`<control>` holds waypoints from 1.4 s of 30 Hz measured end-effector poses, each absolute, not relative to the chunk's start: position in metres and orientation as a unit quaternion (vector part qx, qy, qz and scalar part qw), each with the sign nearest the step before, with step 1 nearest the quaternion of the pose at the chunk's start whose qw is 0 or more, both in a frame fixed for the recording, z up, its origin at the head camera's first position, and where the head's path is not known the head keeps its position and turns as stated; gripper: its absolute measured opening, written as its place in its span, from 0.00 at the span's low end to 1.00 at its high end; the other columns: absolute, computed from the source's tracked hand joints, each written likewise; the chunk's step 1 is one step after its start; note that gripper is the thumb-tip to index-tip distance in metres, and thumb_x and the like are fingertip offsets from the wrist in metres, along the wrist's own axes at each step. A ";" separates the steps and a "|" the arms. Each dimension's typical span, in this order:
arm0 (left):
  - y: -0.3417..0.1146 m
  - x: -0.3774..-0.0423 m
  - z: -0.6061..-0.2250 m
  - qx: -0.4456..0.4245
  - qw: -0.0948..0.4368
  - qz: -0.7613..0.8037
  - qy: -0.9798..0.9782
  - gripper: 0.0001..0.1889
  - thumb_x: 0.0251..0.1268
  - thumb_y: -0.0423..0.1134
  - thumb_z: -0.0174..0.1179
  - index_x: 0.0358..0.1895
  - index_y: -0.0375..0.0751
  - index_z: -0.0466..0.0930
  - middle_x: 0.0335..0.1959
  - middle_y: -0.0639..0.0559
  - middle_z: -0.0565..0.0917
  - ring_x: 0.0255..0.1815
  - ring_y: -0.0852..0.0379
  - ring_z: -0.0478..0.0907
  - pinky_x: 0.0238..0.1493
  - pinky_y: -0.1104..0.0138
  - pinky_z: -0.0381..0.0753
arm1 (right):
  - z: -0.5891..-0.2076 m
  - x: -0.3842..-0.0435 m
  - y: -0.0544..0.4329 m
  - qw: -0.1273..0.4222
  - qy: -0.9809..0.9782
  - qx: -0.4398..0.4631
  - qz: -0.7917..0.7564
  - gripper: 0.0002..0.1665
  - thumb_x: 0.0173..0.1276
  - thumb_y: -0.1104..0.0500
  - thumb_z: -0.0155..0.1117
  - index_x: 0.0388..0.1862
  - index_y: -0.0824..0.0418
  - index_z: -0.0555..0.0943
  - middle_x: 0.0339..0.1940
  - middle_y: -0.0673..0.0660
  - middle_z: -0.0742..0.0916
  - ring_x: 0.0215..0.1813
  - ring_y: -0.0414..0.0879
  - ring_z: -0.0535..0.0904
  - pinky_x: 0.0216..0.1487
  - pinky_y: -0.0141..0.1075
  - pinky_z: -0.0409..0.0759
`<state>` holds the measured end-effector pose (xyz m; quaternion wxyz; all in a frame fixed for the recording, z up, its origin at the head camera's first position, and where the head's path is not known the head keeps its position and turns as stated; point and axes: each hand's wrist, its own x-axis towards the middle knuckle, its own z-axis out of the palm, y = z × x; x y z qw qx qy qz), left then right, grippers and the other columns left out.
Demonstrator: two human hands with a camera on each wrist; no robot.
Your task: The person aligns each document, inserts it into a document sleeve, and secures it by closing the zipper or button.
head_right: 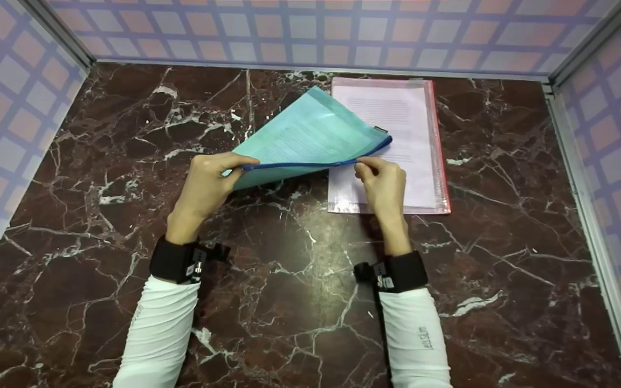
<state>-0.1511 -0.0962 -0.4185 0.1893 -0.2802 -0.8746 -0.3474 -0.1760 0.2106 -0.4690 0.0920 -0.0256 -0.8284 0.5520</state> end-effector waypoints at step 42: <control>-0.148 -0.165 -0.434 -0.144 0.199 -0.385 -0.889 0.09 0.66 0.28 0.61 0.43 0.40 0.89 0.41 0.44 0.91 0.46 0.49 0.88 0.52 0.60 0.86 | -0.462 -0.178 0.258 0.103 -0.797 -0.132 0.580 0.14 0.67 0.69 0.63 0.46 0.80 0.83 0.17 0.35 0.85 0.23 0.29 0.83 0.35 0.22 0.85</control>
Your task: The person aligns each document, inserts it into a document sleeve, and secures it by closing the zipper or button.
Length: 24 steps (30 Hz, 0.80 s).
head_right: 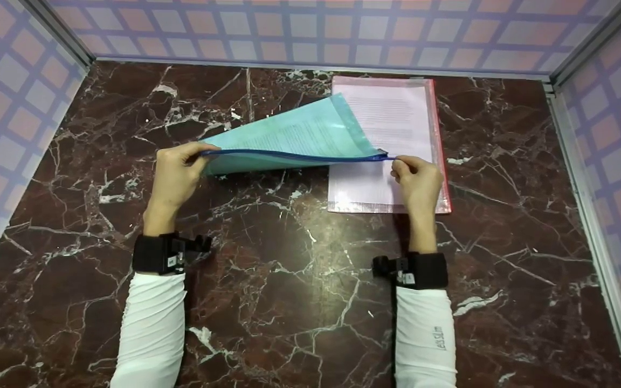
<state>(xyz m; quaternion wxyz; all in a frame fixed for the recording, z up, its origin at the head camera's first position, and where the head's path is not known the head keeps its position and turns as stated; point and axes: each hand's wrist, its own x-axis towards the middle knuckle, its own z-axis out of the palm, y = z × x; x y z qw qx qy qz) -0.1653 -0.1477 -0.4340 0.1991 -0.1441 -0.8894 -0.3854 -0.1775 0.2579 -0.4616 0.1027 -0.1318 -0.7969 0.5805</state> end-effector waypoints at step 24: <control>-0.152 -0.167 -0.436 -0.120 0.219 -0.373 -0.894 0.07 0.65 0.35 0.64 0.42 0.39 0.89 0.41 0.45 0.91 0.45 0.48 0.89 0.53 0.61 0.86 | -0.469 -0.182 0.266 0.099 -0.687 -0.188 0.695 0.16 0.65 0.68 0.66 0.48 0.78 0.82 0.21 0.48 0.88 0.26 0.37 0.86 0.35 0.26 0.86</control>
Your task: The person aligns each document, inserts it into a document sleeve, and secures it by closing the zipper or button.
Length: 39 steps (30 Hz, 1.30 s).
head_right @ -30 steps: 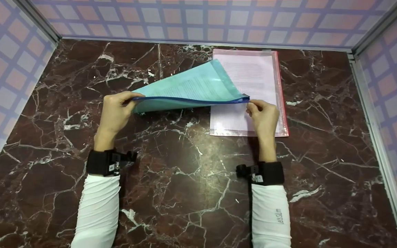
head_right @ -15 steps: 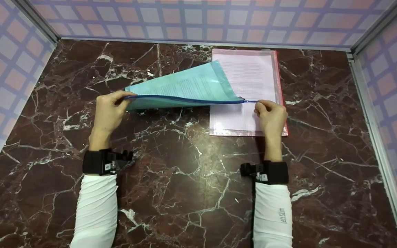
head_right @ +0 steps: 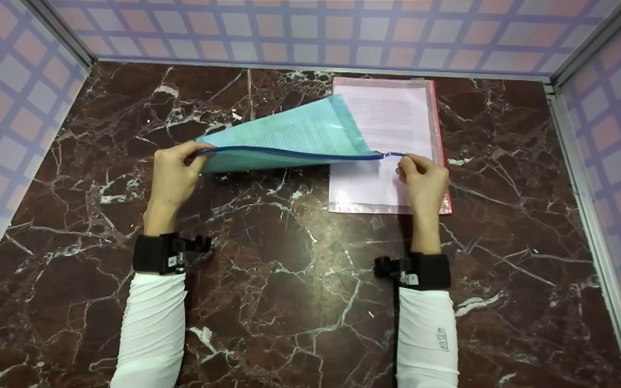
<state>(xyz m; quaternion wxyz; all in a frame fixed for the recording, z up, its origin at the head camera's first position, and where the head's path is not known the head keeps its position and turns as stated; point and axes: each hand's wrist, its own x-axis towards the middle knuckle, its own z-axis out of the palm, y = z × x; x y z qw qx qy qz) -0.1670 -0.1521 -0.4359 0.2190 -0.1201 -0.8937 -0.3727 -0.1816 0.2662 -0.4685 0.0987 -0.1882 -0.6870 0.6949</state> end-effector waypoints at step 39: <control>-0.056 -0.142 -0.435 -0.332 0.072 -0.332 -0.880 0.11 0.66 0.28 0.59 0.48 0.38 0.85 0.45 0.44 0.89 0.45 0.51 0.88 0.52 0.67 0.86 | -0.467 -0.173 0.187 -0.197 -0.397 -0.154 0.883 0.28 0.82 0.49 0.39 0.74 0.59 0.54 0.69 0.59 0.70 0.73 0.50 0.67 0.75 0.36 0.70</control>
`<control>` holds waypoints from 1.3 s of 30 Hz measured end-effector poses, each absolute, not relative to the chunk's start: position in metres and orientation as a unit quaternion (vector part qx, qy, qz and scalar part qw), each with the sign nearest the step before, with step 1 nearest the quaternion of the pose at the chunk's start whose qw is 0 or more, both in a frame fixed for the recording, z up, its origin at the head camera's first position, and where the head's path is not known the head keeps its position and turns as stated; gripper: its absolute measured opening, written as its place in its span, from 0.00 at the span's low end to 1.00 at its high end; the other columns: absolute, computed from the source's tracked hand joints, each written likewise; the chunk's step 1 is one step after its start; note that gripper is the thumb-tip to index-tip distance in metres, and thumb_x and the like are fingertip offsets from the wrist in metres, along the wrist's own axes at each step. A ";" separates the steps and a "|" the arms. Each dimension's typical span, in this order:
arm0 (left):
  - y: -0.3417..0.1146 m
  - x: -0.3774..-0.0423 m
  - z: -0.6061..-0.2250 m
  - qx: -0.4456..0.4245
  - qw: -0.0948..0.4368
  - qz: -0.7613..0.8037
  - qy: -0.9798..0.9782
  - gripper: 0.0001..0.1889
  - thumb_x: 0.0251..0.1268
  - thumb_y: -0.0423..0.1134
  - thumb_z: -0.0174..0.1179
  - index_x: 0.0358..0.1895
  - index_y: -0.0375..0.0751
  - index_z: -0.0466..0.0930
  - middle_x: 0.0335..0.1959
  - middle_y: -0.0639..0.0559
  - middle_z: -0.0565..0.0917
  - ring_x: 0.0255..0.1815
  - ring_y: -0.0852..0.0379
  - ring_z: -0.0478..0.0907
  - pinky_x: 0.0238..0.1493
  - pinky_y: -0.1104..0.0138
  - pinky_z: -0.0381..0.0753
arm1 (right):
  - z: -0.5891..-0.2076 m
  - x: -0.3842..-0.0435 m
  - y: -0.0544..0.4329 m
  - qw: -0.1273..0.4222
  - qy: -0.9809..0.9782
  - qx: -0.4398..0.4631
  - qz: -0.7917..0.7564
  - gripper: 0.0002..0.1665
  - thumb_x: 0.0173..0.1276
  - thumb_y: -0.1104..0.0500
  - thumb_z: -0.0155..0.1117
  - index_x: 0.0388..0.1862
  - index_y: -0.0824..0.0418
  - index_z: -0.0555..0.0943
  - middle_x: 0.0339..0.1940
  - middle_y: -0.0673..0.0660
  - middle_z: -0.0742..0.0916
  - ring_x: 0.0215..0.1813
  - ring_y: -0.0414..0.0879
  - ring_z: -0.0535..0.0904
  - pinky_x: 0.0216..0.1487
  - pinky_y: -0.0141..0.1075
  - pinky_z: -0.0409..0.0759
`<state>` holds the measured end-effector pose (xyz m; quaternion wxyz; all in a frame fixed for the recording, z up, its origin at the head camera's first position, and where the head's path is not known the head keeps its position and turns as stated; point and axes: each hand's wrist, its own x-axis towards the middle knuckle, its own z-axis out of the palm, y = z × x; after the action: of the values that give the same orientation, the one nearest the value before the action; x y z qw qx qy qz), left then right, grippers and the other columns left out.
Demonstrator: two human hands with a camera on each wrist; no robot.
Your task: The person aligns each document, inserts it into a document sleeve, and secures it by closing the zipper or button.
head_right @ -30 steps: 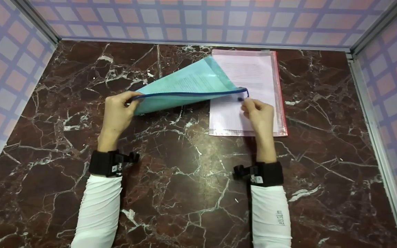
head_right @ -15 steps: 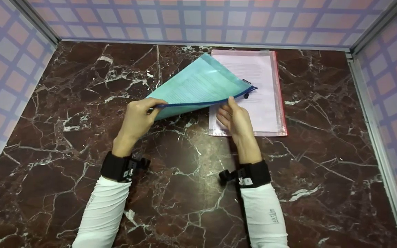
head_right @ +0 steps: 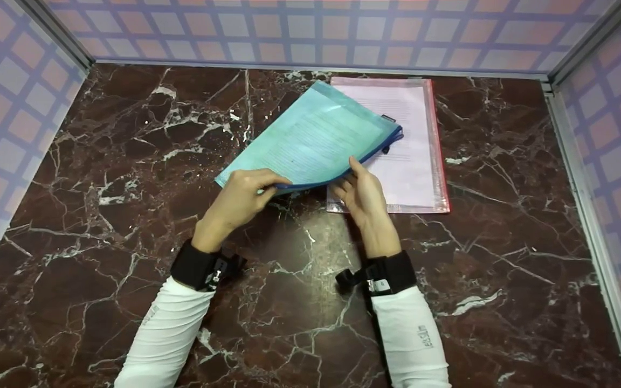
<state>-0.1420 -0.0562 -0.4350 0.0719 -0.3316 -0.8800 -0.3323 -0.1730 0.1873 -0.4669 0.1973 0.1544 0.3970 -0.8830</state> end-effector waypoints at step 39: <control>-0.087 -0.161 -0.445 -0.127 -0.038 -0.373 -0.918 0.23 0.71 0.49 0.57 0.64 0.40 0.76 0.66 0.44 0.78 0.69 0.47 0.75 0.74 0.58 0.71 | -0.478 -0.166 0.172 0.136 0.543 0.155 -0.814 0.29 0.76 0.66 0.47 0.74 0.62 0.59 0.42 0.53 0.83 0.41 0.43 0.80 0.44 0.34 0.80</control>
<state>-0.1610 -0.0872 -0.4445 -0.0379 -0.1272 -0.9181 -0.3735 -0.1658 0.1724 -0.4780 0.1363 0.1554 0.5433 -0.8137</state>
